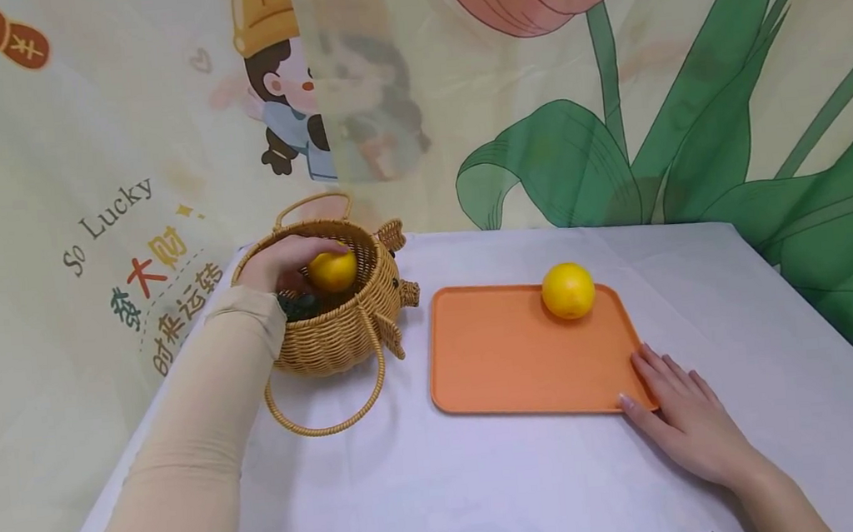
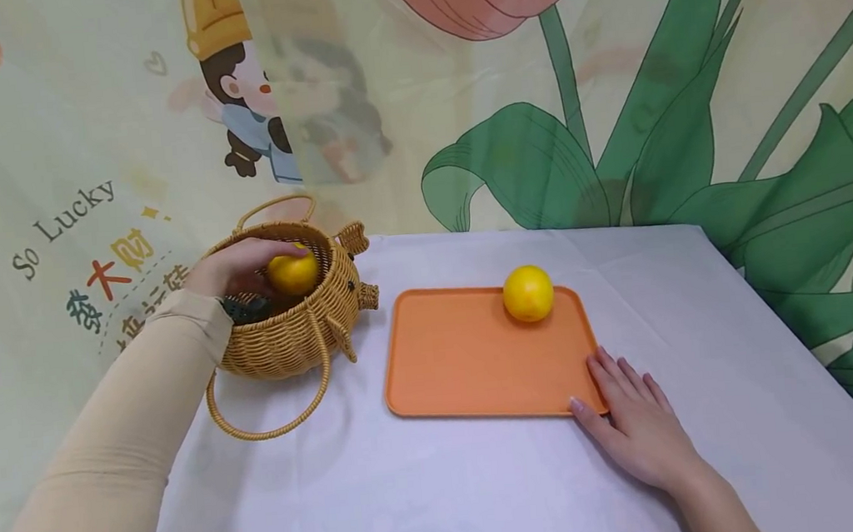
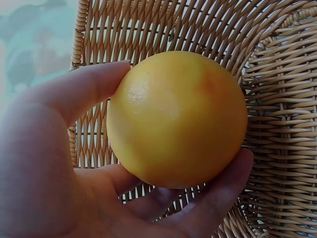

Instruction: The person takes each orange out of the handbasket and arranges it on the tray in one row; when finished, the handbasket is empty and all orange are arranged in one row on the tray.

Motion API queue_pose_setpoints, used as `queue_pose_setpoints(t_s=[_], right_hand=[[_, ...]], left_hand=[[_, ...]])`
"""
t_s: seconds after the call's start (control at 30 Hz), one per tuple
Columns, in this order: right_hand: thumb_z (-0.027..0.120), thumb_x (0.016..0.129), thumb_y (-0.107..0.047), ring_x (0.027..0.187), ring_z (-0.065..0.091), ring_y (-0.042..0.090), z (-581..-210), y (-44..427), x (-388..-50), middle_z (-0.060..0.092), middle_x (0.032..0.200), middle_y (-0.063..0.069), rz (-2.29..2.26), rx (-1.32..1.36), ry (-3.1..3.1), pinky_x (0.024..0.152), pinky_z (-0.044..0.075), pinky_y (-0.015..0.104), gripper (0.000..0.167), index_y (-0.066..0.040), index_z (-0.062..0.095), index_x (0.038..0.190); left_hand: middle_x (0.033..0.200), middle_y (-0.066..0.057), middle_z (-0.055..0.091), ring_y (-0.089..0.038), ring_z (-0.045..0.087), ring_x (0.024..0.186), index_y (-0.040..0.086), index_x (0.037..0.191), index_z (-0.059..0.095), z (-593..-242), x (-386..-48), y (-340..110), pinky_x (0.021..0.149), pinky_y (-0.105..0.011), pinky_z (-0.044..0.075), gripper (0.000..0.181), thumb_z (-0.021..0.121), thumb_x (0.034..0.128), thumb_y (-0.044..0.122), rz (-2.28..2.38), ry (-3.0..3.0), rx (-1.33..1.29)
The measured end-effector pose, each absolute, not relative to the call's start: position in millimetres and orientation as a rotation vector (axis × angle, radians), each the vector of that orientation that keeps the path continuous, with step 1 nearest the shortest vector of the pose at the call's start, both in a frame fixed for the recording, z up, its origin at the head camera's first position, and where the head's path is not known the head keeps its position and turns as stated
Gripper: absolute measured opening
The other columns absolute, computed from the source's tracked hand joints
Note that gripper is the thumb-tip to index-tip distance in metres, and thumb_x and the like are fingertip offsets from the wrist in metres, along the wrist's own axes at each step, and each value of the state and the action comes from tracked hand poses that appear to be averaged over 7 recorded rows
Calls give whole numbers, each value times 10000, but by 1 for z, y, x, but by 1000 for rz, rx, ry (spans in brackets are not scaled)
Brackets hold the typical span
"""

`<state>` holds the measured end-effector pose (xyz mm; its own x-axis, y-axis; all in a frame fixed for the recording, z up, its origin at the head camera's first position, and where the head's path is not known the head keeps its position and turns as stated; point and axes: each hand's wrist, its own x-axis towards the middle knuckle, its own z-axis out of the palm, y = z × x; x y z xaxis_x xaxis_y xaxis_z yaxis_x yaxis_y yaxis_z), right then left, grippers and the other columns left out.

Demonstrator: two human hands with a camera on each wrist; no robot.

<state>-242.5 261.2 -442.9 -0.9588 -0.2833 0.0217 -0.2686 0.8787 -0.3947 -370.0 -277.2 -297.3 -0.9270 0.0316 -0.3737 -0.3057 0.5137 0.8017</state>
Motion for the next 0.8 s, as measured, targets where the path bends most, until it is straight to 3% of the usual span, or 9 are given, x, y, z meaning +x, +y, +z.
queue_pose_setpoints(t_s=[0.5,0.8], right_hand=[[471,1013,-625,1496,96,512,-441,264,-242,135,1667,253,-625,-423,3026,1171,-122,634,912,33,231,1598],[471,1013,-629,1495,116,509,-443,261,-242,159,1664,248,-637,-433,3025,1177,-89,644,907,34,255,1592]], left_hand=[[1402,-210,397,-353,544,1135,-18,1507,331,-296,-369,-273,889,-478,571,735,608,997,432,1343,2450,-196],[1421,-187,356,-359,479,1192,22,1507,342,-291,-371,-277,959,-547,526,695,628,996,396,1566,2375,-190]])
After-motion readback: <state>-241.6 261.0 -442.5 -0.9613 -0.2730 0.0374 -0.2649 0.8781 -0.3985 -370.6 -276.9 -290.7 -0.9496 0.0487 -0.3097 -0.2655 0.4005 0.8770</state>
